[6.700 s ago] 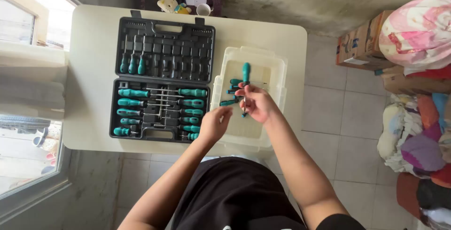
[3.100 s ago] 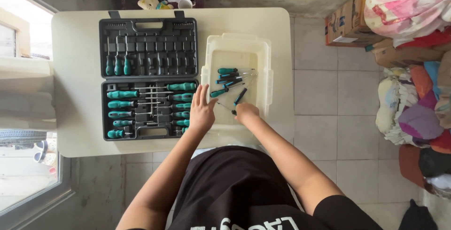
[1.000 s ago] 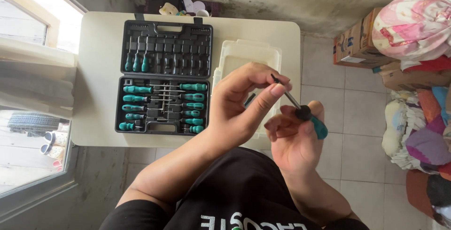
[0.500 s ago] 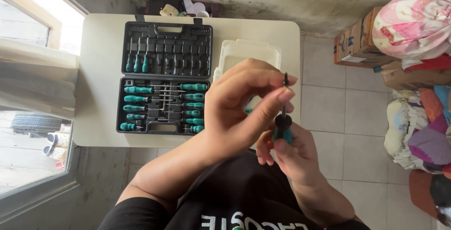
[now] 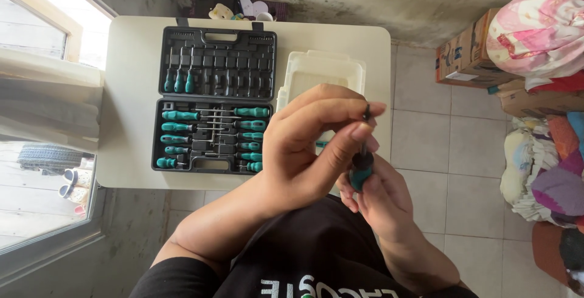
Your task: The person removes screwdrivers from a plastic container, inspects them, and places them into designated slots in a black toolbox. The person repeats this process for several screwdrivers, ensuring each is placed correctly in the toolbox.
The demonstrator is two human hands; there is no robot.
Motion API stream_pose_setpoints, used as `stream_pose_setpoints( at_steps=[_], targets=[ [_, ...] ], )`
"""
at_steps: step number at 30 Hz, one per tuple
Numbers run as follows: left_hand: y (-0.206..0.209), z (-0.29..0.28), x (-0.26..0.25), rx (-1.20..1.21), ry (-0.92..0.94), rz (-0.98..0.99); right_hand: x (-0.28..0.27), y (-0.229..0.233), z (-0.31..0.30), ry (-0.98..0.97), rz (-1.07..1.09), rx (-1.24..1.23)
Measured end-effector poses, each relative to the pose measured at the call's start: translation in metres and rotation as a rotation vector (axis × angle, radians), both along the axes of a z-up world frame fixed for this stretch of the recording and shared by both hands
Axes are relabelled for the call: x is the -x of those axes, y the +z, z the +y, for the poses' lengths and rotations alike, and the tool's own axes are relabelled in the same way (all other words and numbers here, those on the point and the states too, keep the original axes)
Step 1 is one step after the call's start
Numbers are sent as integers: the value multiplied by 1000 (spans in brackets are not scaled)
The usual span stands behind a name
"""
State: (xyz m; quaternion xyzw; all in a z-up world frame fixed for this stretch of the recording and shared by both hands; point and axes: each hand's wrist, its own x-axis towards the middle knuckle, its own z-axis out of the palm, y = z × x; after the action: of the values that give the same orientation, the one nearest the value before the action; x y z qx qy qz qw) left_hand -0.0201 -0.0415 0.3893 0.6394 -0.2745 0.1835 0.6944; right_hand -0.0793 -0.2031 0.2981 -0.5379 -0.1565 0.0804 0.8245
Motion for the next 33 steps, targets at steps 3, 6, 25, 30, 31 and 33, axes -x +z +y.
stream_pose_setpoints(
  at_steps=[3,6,25,30,31,33],
  targets=[
    [-7,0,5,124,-89,193,-4,4,-1,-29,38,42],
    [-10,-1,-2,45,-44,167,-11,0,-2,-23,6,132],
    [-50,-3,-41,450,129,533,-36,-19,-17,94,226,114],
    [-60,-12,-34,287,-124,622,-44,-20,-17,246,420,-271],
    [-61,-17,-31,286,-126,623,-44,-27,-17,245,420,-272],
    [-63,-28,-26,278,-84,763,-46,-41,-16,141,327,-327]
  ],
)
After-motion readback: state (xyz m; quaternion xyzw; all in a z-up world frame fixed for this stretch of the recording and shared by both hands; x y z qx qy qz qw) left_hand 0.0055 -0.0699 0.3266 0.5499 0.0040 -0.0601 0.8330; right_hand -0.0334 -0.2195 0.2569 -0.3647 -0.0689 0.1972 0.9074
